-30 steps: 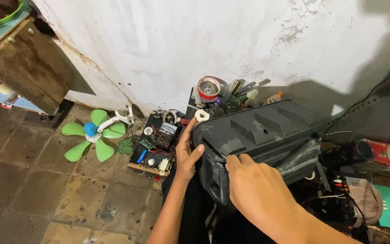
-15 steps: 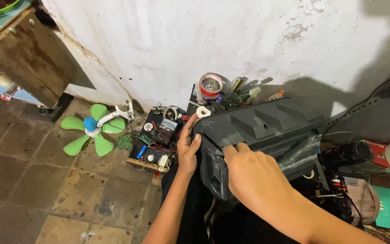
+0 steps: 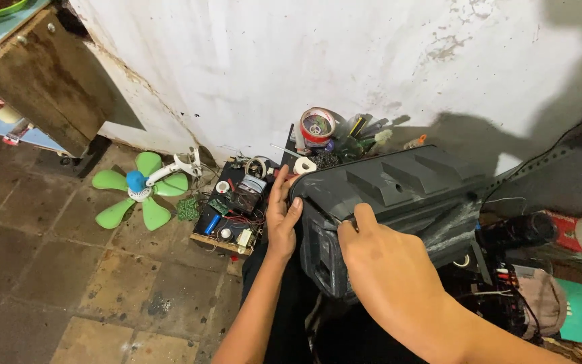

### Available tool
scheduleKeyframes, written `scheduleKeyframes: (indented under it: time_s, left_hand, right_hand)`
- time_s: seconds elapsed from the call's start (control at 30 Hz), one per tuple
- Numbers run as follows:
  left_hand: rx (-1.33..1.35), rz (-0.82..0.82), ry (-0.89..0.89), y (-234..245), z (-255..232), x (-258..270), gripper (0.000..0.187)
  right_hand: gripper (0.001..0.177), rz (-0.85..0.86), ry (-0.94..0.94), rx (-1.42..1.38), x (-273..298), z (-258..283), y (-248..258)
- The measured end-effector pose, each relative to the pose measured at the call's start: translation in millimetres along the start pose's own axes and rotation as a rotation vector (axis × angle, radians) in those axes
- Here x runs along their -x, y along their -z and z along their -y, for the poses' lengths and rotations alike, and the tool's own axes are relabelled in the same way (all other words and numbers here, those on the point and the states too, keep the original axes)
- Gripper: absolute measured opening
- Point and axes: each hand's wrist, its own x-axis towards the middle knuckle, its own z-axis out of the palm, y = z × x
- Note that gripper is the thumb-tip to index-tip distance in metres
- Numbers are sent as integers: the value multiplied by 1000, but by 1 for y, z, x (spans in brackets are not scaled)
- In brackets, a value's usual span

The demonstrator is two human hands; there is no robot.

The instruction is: The person operates a portable speaker, adjusting knobs and buttons on the front panel. They then flip the speaker over and use a screwdriver to remove screws from the back casing.

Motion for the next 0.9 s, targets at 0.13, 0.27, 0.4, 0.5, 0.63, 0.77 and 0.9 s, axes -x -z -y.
scheduleKeyframes:
  time_s: [0.13,0.27,0.4,0.5,0.63,0.77,0.9]
  left_hand:
    - [6,-1,-9,0,1,0,71]
    - [8,-6,-9,-1,0,0,71]
    - [19,-1,-15,-1,0,0,71]
    - [6,-4,-14,0,2,0,71]
    - [13,-2,-17,0,1,0,71]
    - [-8,14,-24,1,1,0,68]
    - [-2,10,-15,1,2,0,68]
  right_hand:
    - [27,23,-2,-37,-2,-2,-3]
    - [26,19,-7,-25,-3,-3,-6]
    - [26,-3,-3,-41,-2,-2,-7]
    - [26,-32,-1,-4,-2,0,-11]
    - [24,-49,13,16,-4,0,-12]
    - [25,-34,18,3,-7,-2,-13]
    - [24,83,-17,-11,-15,-3,-6]
